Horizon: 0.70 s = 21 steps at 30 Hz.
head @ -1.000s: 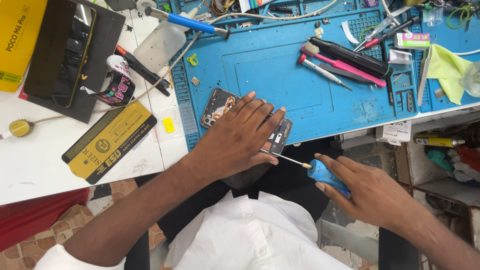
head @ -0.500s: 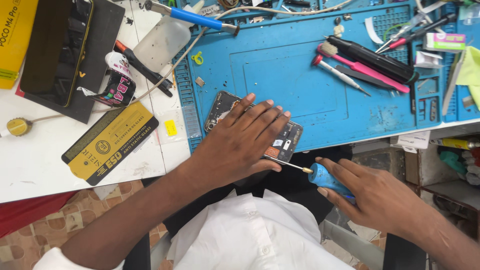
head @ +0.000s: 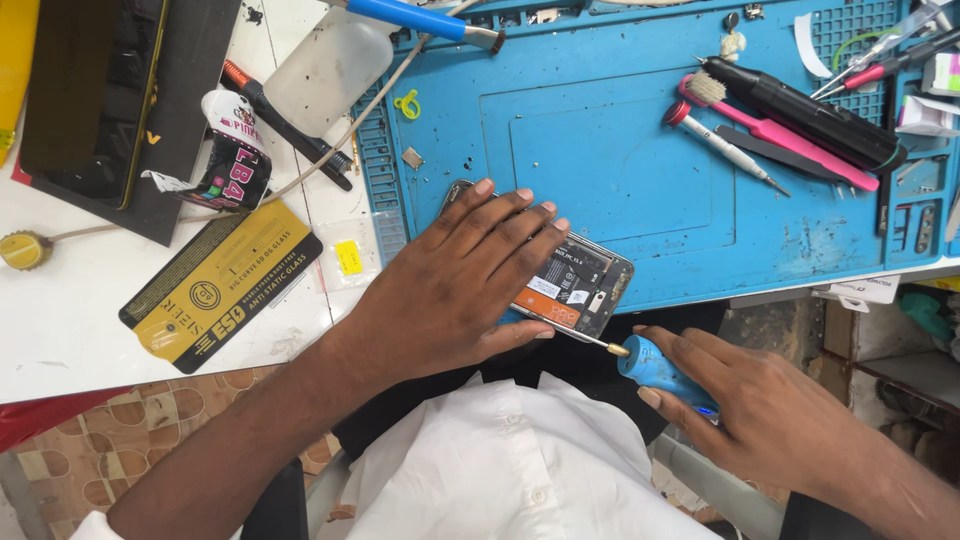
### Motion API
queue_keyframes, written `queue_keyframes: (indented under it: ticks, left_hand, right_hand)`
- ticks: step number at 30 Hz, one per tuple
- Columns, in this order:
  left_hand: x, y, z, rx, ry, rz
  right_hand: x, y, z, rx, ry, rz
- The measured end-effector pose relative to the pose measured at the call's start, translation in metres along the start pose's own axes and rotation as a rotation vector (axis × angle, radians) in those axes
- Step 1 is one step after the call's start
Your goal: The person uses a screwdriver to remove screws from a disassembled mobile phone. They then retrieve a tube of adhesive from a drawer and apply it to the phone's internal frame. Finally, they use tweezers to adjust internal components.
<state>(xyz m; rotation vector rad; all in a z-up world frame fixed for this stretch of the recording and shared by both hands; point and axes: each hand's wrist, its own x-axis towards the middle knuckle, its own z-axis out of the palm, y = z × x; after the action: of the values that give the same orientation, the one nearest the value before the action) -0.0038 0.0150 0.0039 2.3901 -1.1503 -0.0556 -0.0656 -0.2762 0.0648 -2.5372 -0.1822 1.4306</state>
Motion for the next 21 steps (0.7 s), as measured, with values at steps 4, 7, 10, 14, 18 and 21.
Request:
queue_keyframes:
  ticks: [4,7,10,14,18,21]
  left_hand:
    - [-0.001,0.0,0.0,0.014,0.004,-0.001]
    - [-0.001,-0.001,0.001,0.018,0.005,-0.001]
    - [-0.001,-0.001,0.002,0.014,0.009,-0.001]
    - [-0.001,-0.001,0.003,0.009,0.005,-0.006]
    - [-0.002,-0.001,0.005,0.025,0.018,0.0]
    - [-0.002,-0.001,0.006,0.021,0.015,-0.004]
  right_hand:
    - [0.003,-0.005,-0.003,0.003,-0.124,0.114]
    - [0.005,-0.006,-0.004,0.028,-0.108,0.082]
    - [0.008,-0.005,-0.003,0.094,-0.084,0.022]
    - [0.01,0.003,0.001,0.178,-0.057,-0.034]
    - [0.014,0.013,0.002,0.162,-0.066,-0.021]
    - [0.022,0.016,-0.001,0.266,-0.014,-0.277]
